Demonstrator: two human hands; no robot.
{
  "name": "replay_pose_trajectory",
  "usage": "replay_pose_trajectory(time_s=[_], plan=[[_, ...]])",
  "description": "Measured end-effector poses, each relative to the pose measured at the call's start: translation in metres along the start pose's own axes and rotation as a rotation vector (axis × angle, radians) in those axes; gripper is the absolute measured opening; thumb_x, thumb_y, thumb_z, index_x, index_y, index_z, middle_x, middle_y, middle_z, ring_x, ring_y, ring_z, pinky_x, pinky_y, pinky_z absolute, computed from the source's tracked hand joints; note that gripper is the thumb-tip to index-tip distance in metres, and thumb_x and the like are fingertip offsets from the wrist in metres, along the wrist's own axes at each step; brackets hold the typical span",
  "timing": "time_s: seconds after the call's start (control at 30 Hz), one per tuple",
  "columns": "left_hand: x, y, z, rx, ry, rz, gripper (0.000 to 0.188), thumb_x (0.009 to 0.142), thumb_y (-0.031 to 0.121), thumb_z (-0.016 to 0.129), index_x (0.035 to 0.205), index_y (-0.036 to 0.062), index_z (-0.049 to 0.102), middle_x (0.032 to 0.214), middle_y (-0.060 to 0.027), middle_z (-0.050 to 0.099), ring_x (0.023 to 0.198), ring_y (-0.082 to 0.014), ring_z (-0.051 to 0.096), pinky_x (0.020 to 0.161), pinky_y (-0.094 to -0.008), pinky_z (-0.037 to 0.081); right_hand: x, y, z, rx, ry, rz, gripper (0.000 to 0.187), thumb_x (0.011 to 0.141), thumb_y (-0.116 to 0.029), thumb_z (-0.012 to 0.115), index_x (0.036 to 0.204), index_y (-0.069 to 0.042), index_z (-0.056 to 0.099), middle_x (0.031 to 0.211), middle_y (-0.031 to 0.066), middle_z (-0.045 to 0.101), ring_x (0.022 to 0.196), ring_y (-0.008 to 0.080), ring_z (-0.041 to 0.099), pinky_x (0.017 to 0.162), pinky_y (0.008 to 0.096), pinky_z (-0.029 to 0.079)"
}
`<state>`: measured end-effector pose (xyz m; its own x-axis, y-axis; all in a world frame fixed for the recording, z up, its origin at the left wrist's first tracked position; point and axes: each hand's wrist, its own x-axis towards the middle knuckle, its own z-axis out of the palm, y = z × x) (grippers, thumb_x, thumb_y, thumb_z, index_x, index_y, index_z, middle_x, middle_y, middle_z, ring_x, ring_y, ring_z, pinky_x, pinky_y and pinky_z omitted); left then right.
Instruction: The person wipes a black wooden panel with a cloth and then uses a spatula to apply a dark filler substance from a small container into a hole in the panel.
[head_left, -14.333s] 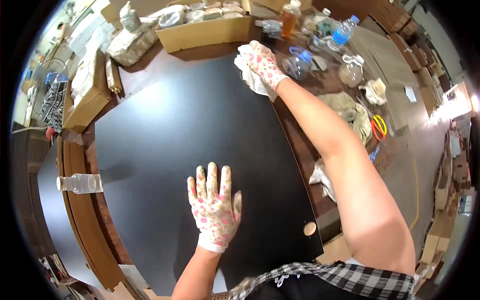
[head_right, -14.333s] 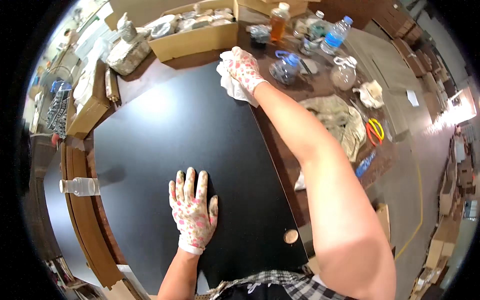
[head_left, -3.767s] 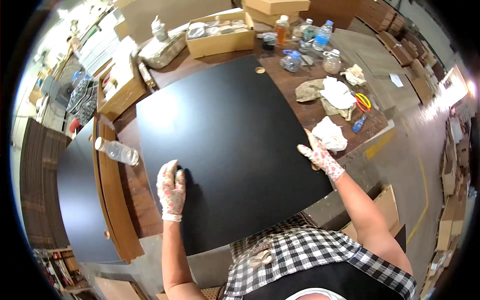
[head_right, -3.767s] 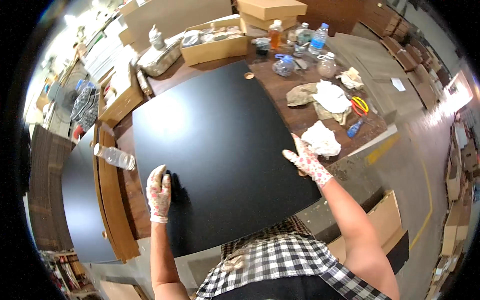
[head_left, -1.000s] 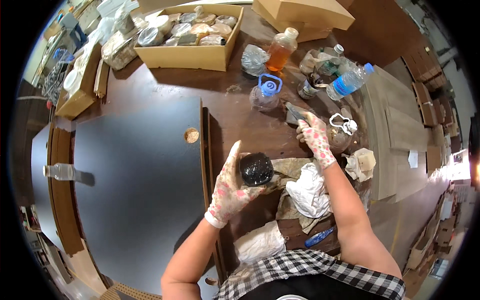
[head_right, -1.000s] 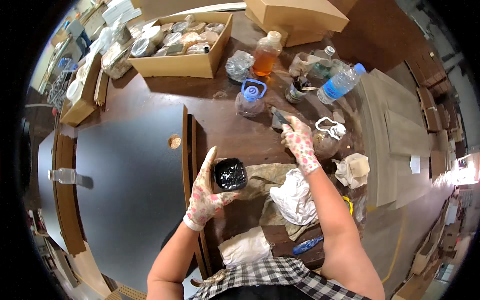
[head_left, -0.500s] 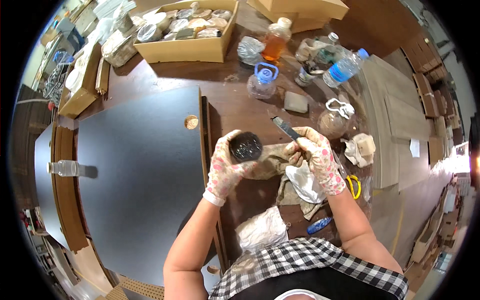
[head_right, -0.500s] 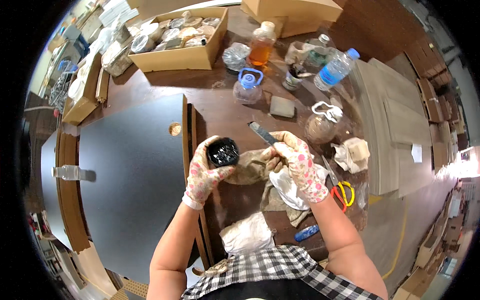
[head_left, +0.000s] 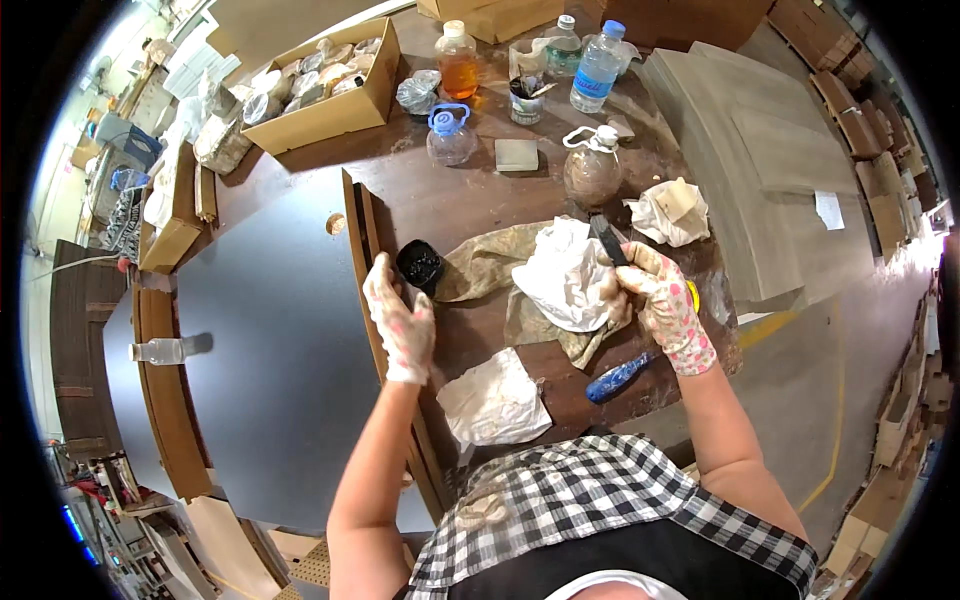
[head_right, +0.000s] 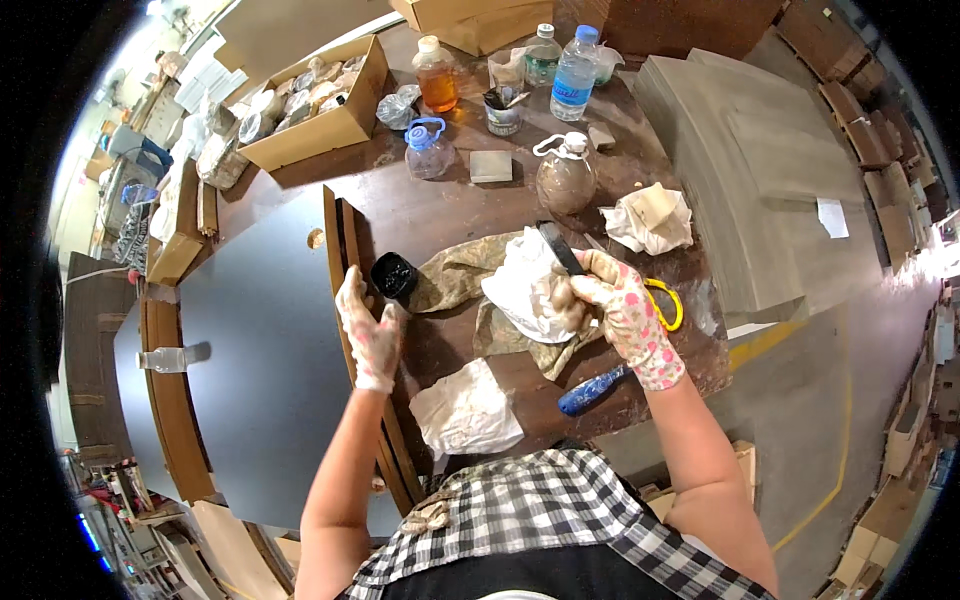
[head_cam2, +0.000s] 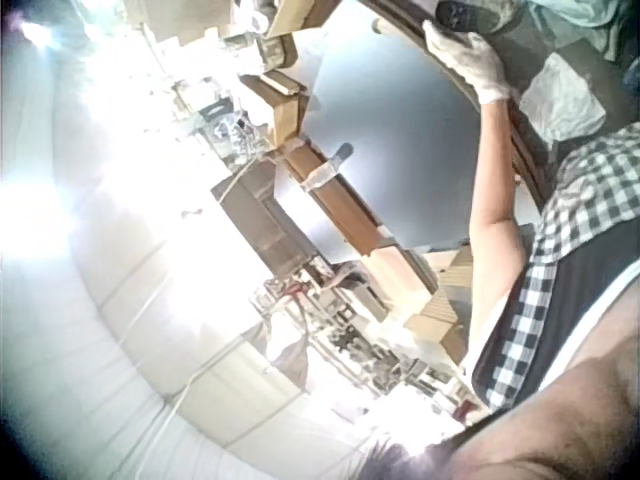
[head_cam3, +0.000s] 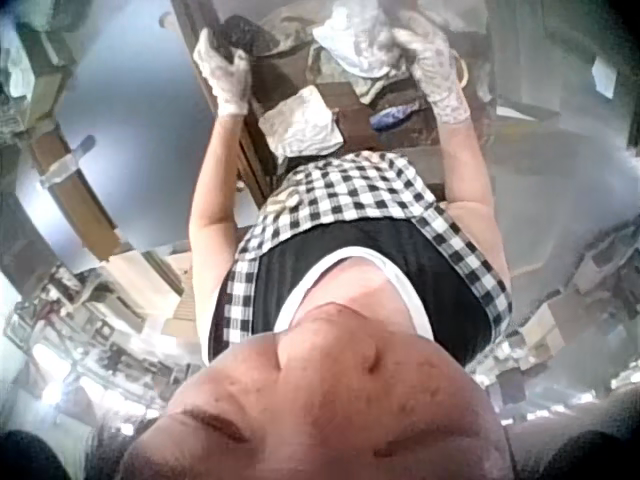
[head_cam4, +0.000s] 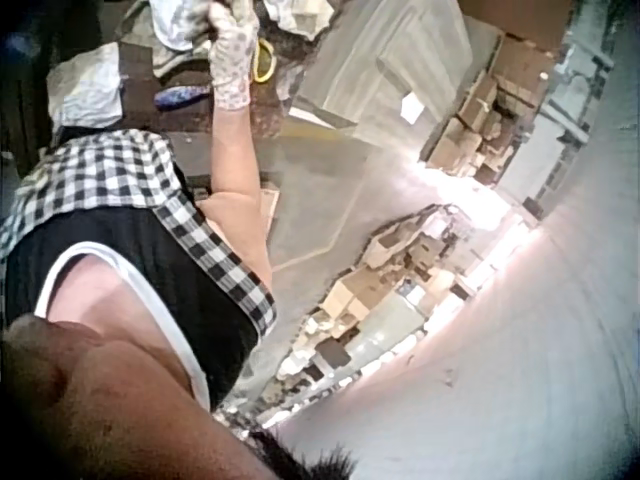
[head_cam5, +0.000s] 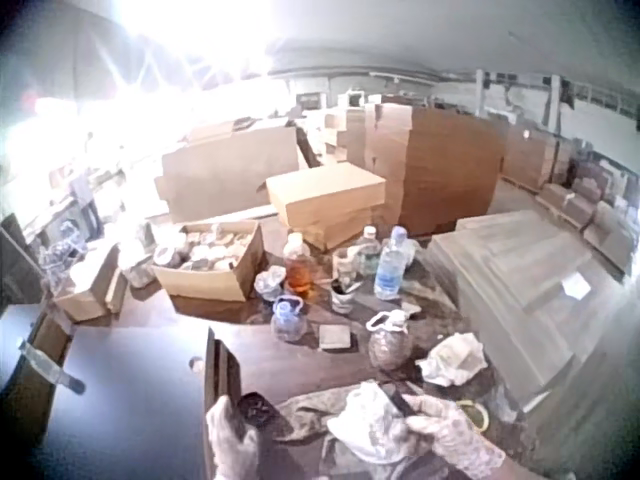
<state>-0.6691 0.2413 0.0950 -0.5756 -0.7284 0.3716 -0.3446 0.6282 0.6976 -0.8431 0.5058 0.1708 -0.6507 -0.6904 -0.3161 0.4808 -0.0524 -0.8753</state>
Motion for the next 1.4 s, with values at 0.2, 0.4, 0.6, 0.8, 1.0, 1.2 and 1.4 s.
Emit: replay_pose_trajectory(time_s=[0.2,0.4,0.6,0.8,1.0,1.2,1.4], plan=[[-0.011,0.051,0.040,0.316,-0.305,0.096,0.044,0.080,0.008,0.062,0.123,0.0026,0.053,0.125,-0.0152,0.053,0.113,-0.0365,0.052,0.095,-0.0432,0.044,-0.002,0.041,0.038,-0.137,-0.063,0.103,0.022,0.098,-0.017,0.047,0.111,-0.002,0.056,0.065,0.0002,0.056,0.047,0.0084,0.052,0.041,0.0202,0.043],[0.002,0.033,0.056,0.362,-0.450,0.048,0.012,0.081,0.010,0.062,0.091,0.0040,0.066,0.102,-0.0121,0.065,0.093,-0.0329,0.060,0.080,-0.0411,0.048,0.033,0.099,0.055,-0.128,-0.060,0.326,0.024,0.097,-0.024,0.048,0.110,-0.006,0.057,0.075,0.0009,0.056,0.055,0.0129,0.055,0.046,0.0261,0.044],[-0.001,0.035,0.048,-0.738,-0.604,-0.711,0.014,0.094,0.014,0.059,0.092,0.0003,0.063,0.082,-0.0025,0.065,0.071,-0.0114,0.061,0.065,-0.0255,0.050,0.034,0.100,0.051,-0.096,0.006,0.358,0.029,0.096,-0.017,0.047,0.122,-0.006,0.051,0.080,0.0006,0.053,0.060,0.0110,0.055,0.046,0.0264,0.043],[-0.026,0.040,0.075,-1.068,-0.476,-0.945,0.013,0.096,0.015,0.059,0.098,0.0030,0.062,0.083,-0.0025,0.065,0.068,-0.0090,0.061,0.058,-0.0232,0.051,0.032,0.116,0.045,-0.327,-0.001,0.248,0.031,0.095,-0.019,0.047,0.121,-0.003,0.052,0.077,0.0056,0.058,0.058,0.0119,0.057,0.044,0.0291,0.045],[-0.026,0.047,0.091,-1.030,-0.471,-0.972,0.006,0.093,0.010,0.060,0.093,0.0041,0.063,0.074,-0.0011,0.064,0.057,-0.0077,0.058,0.050,-0.0217,0.047,0.040,0.134,0.035,-0.531,0.002,0.208,0.023,0.095,-0.018,0.047,0.111,-0.003,0.054,0.078,0.0056,0.058,0.060,0.0148,0.057,0.048,0.0296,0.045],[-0.027,0.056,0.099,-0.976,-0.335,-0.983,0.007,0.093,0.010,0.059,0.090,0.0046,0.063,0.072,0.0009,0.060,0.055,-0.0065,0.053,0.048,-0.0224,0.044,0.039,0.136,0.042,-0.893,0.077,-0.176,0.026,0.093,-0.020,0.051,0.105,0.002,0.059,0.093,0.0236,0.064,0.093,0.0419,0.060,0.078,0.0465,0.048],[-0.032,0.062,0.117,-0.916,-0.353,-0.882,0.016,0.094,0.015,0.056,0.086,0.0031,0.063,0.074,-0.0008,0.059,0.060,-0.0078,0.052,0.051,-0.0241,0.042,0.037,0.139,0.027,-0.770,0.147,-0.124,0.019,0.093,-0.017,0.051,0.094,0.001,0.058,0.085,0.0242,0.062,0.086,0.0433,0.060,0.073,0.0472,0.047]])
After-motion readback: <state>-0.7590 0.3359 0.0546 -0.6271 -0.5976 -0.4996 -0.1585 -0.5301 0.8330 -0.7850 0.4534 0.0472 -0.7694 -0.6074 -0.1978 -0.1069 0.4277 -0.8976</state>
